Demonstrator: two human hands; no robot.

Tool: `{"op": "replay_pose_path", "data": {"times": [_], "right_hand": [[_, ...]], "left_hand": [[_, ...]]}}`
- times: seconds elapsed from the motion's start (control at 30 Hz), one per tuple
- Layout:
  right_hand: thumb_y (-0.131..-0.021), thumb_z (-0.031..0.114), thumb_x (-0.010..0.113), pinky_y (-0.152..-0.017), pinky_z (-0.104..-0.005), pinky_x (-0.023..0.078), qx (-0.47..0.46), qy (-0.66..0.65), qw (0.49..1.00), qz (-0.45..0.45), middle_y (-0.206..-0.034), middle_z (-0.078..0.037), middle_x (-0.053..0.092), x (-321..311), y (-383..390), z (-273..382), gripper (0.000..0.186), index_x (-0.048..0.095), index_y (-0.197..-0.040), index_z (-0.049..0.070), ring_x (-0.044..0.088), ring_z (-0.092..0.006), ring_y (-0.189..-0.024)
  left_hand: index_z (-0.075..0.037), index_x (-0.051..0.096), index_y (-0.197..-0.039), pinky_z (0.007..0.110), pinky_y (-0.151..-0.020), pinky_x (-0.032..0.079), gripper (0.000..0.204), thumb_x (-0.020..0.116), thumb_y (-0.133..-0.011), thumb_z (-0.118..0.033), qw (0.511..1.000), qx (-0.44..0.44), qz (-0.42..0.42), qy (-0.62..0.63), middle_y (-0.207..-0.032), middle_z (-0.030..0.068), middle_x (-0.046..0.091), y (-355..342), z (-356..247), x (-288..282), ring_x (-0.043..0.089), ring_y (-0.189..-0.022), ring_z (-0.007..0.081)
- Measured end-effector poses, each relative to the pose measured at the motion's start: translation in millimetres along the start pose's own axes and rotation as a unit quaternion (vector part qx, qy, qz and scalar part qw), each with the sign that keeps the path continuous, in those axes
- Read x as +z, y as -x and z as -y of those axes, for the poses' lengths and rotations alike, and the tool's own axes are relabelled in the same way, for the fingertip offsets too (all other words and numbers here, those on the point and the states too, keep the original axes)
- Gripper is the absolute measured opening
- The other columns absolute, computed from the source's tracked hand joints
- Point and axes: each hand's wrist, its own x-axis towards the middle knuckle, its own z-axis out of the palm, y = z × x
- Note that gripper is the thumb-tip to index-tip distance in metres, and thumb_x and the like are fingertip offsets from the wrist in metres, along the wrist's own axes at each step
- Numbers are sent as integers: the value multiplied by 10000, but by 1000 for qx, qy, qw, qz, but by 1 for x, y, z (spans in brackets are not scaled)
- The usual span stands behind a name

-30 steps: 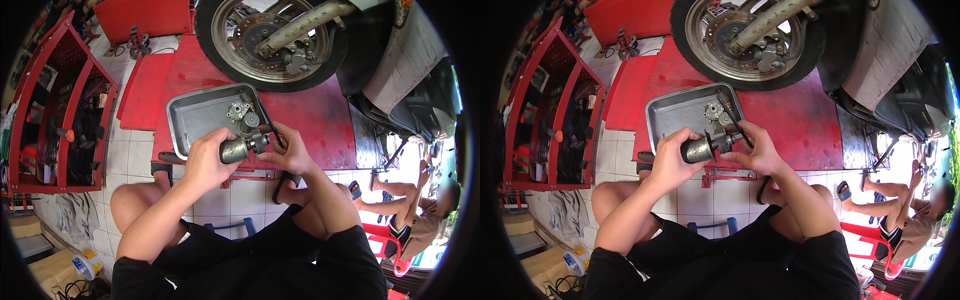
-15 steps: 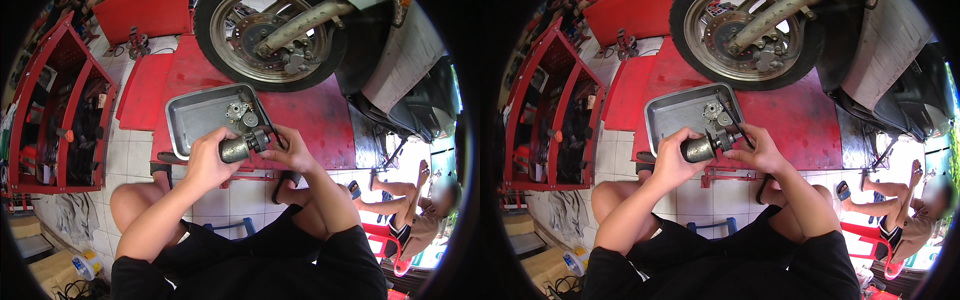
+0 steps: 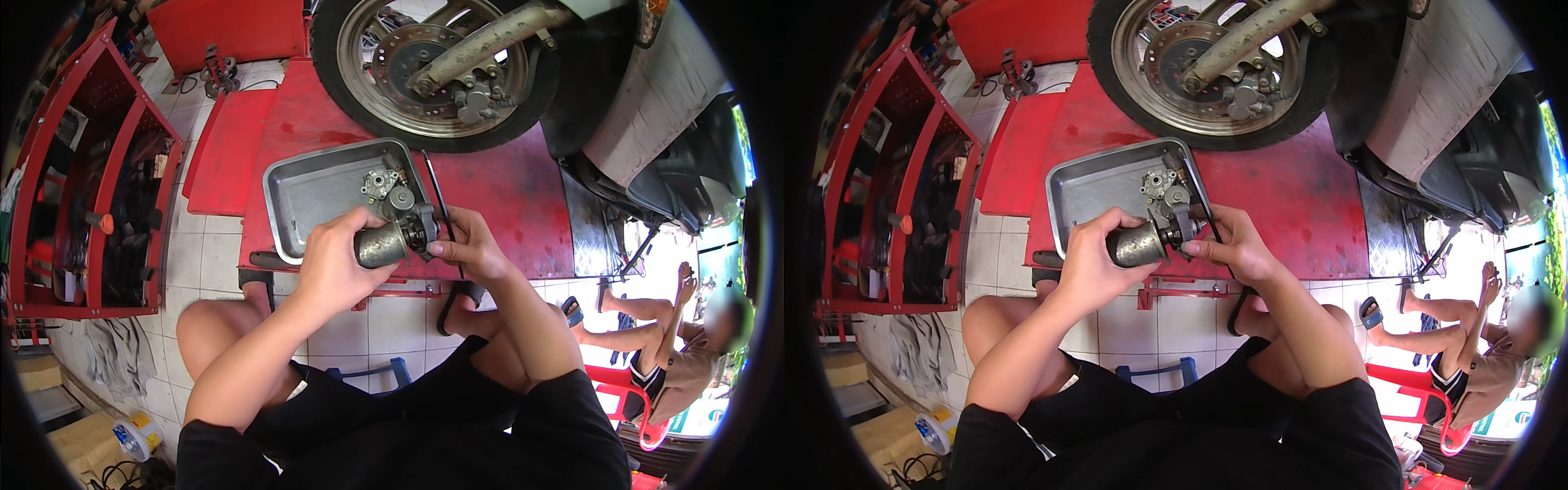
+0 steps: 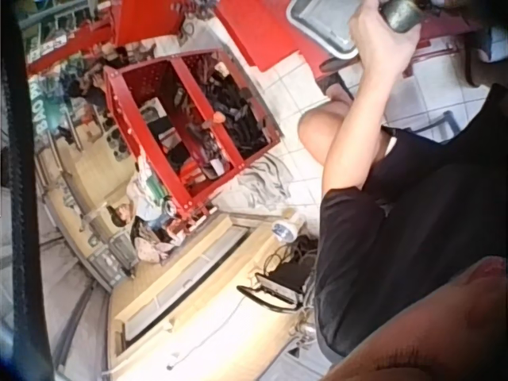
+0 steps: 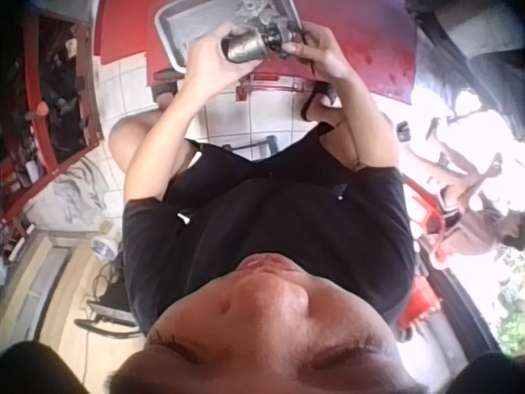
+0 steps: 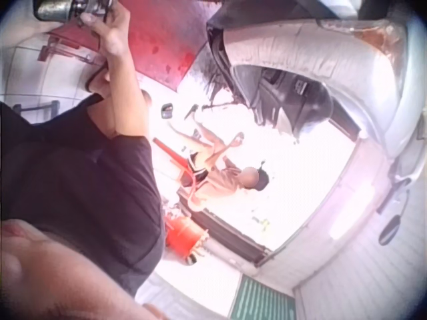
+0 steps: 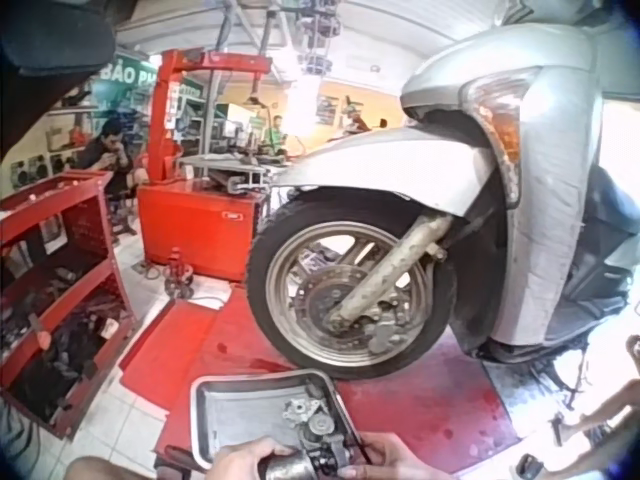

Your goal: The person sits on a stool in a workshop and uses a screwdriver to disassemble a cylindrical motorcycle part held in their left hand. They remove small internal components and place them into a metal tray on a red workbench. The person continues to manipulate the part and its contents with the tool.

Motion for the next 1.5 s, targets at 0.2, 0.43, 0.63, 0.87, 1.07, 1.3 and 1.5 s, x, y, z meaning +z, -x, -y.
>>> {"op": "replay_pose_path", "data": {"times": [0.2, 0.43, 0.63, 0.87, 1.07, 1.3, 1.5], "right_hand": [[-811, 81, 773, -524, -194, 293, 8, -32, 999, -5, -864, -3, 605, -5, -1, -10, 523, 534, -1249, -75, 458, -17, -653], [-779, 47, 800, -543, -199, 345, 16, 118, 993, -3, -876, -26, 619, 0, -2, -8, 521, 558, -1220, -88, 494, -24, -654], [-786, 21, 781, -538, -187, 322, 5, 121, 992, -19, -753, 49, 531, 15, -1, -8, 483, 560, -1203, -85, 431, -1, -607], [-748, -21, 799, -524, -181, 294, 32, 140, 989, -32, -736, 66, 520, 16, 0, -4, 516, 563, -1204, -74, 387, 13, -609], [-685, -58, 828, -527, -178, 286, -135, 287, 948, 7, -788, 63, 532, 13, 3, -1, 618, 570, -1246, -40, 309, 4, -584], [-688, -68, 826, -528, -185, 306, -12, 131, 991, -8, -873, 34, 542, 12, 7, -8, 614, 561, -1242, -63, 321, 14, -596], [-683, -47, 847, -531, -184, 295, 12, 117, 991, -59, -745, 92, 472, 27, 12, -16, 615, 568, -1231, -42, 319, 14, -590]], "left_hand": [[14, 611, -957, 344, -747, 549, 407, 837, -632, -82, 999, 31, 3, -38, -934, 176, 705, 0, -1, -4, 704, -854, 335], [-2, 620, -965, 361, -737, 545, 414, 840, -627, -93, 999, 27, 10, -45, -933, 183, 702, 2, 2, -4, 696, -858, 351], [0, 621, -965, 361, -739, 546, 418, 846, -628, -104, 999, 26, 5, -22, -927, 174, 704, 6, 9, 1, 699, -857, 344], [5, 625, -944, 354, -732, 549, 413, 855, -618, -99, 994, 90, -29, -54, -921, 164, 710, 8, 19, 11, 706, -833, 332], [2, 633, -943, 326, -742, 548, 407, 862, -622, -97, 998, 9, 25, 48, -890, 166, 713, 7, 13, 9, 723, -832, 282], [-13, 638, -984, 372, -746, 571, 453, 841, -582, -60, 977, 192, -38, -88, -992, 144, 699, 12, 20, 13, 691, -879, 318], [-41, 649, -1026, 390, -749, 569, 497, 833, -565, -68, 944, 258, 21, -205, -1036, 131, 695, 5, 14, -1, 681, -923, 311]]}}
